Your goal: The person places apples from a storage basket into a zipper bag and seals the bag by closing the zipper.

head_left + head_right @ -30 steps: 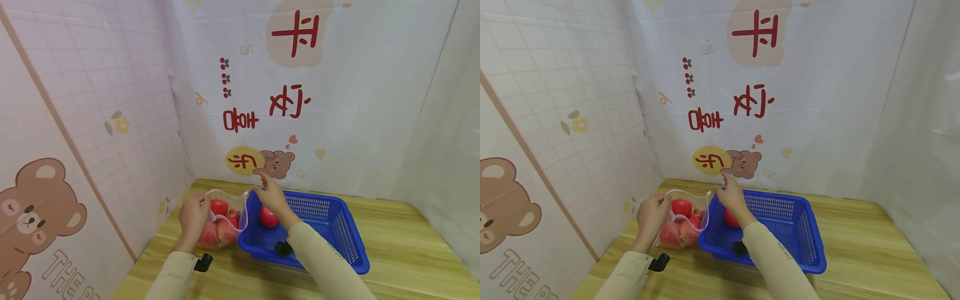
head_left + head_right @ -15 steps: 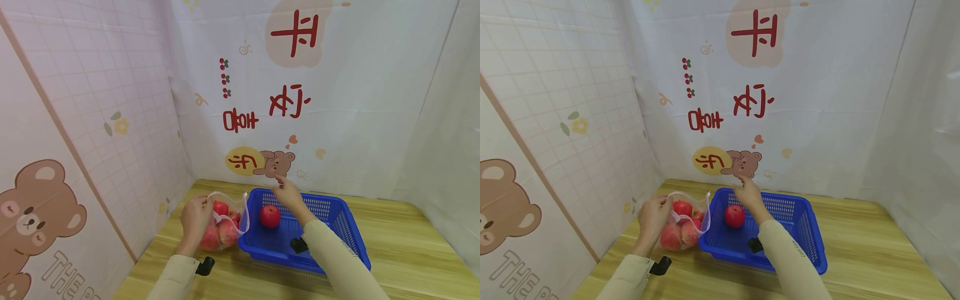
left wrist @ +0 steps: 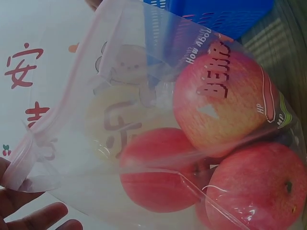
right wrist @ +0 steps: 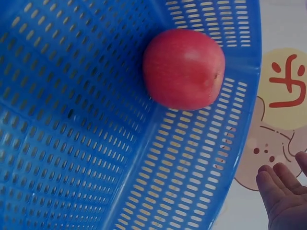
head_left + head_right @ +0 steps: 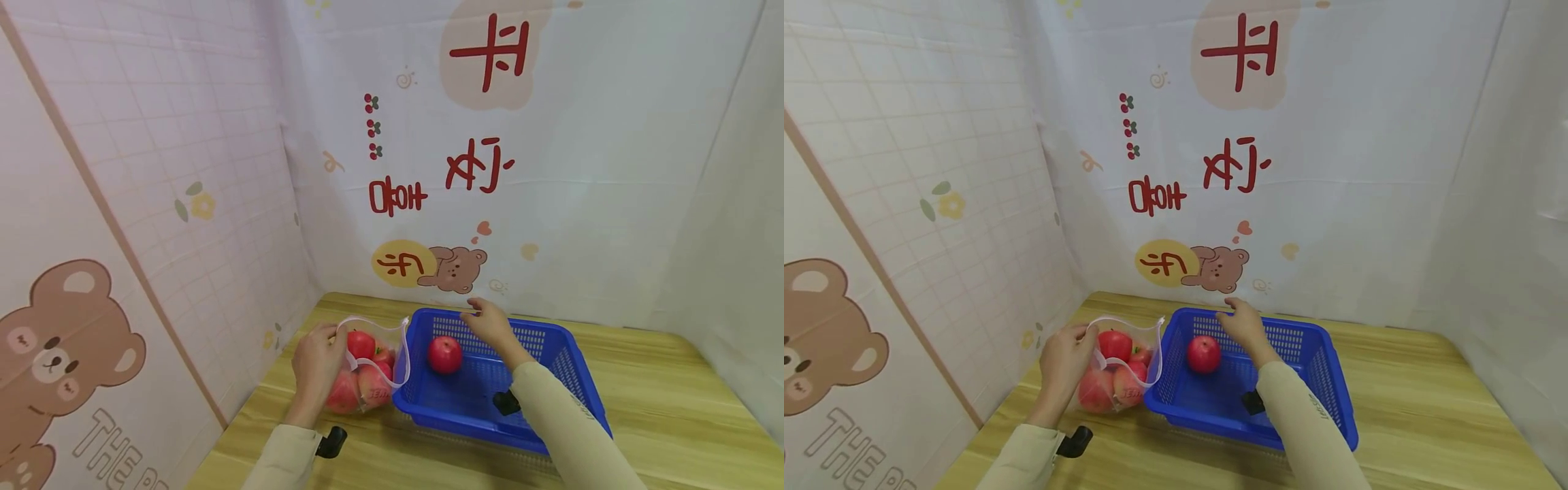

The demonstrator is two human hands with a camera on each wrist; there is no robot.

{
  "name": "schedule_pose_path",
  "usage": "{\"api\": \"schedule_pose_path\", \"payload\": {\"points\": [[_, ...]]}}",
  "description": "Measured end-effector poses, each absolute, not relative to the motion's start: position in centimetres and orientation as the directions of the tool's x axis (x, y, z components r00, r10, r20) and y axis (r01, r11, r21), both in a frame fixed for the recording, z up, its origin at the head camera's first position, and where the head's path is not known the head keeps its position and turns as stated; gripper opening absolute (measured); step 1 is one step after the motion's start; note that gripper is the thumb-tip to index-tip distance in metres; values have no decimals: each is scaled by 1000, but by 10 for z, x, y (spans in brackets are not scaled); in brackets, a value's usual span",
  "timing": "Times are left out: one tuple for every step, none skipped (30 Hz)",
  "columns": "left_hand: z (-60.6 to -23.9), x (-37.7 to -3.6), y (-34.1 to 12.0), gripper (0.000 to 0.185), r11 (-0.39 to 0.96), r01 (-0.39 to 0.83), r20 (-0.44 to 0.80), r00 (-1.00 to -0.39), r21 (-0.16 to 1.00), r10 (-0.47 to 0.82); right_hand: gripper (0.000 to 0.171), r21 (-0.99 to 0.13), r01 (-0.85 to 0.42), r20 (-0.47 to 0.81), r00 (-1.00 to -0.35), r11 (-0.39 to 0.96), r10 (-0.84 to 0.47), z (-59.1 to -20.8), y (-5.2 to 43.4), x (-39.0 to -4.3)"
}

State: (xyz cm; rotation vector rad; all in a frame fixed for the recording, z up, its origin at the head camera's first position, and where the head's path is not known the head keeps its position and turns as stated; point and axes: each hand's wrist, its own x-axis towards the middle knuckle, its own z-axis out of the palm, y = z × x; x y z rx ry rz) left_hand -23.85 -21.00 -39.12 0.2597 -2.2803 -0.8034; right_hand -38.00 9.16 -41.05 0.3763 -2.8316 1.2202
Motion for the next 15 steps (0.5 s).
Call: {"api": "schedule_pose_path", "payload": {"points": [[-392,-238,-210,26,788,41,552,-736,614,-392,54,-709,-233,126,-970,666,-206,-412,92,-381],[-392,-238,-210,26,788,42,553,-735,615,-393,54,-710,-231,124,-971,666,-206,-412,93,-382],[-392,-238,-211,26,787,42,551,-737,615,-392,54,-711,-231,122,-971,664,-206,-413,93,-383],[-392,-238,-211,26,787,42,549,-739,616,-391,55,-717,-227,118,-971,659,-206,-414,94,-385],[-392,-238,-211,26,786,41,546,-741,617,-390,55,-720,-229,118,-971,655,-210,-414,95,-385],[-392,-238,-212,26,783,39,540,-746,620,-391,56,-723,-232,118,-969,651,-215,-414,95,-386],[-392,-238,-212,26,784,39,538,-748,620,-389,56,-727,-235,117,-968,645,-221,-414,96,-387],[-393,-238,-212,25,784,37,535,-751,620,-388,57,-729,-241,118,-966,640,-229,-414,96,-388],[-393,-238,-213,25,785,35,533,-753,619,-387,57,-731,-246,120,-965,637,-235,-415,96,-389],[-394,-238,-213,25,786,32,532,-753,618,-387,58,-732,-249,120,-963,634,-240,-415,97,-390],[-394,-238,-214,25,788,30,531,-754,616,-386,58,-736,-252,121,-962,628,-244,-416,98,-391],[-394,-238,-214,25,790,30,532,-755,612,-384,58,-738,-256,124,-961,625,-248,-417,98,-392],[-394,-238,-214,25,791,30,532,-756,611,-382,59,-743,-259,124,-960,617,-253,-418,99,-393],[-395,-238,-214,25,791,27,530,-756,611,-384,59,-748,-260,124,-958,611,-257,-419,100,-394],[-395,-237,-214,25,792,27,530,-757,610,-383,59,-757,-258,120,-958,601,-260,-420,100,-395]]}}
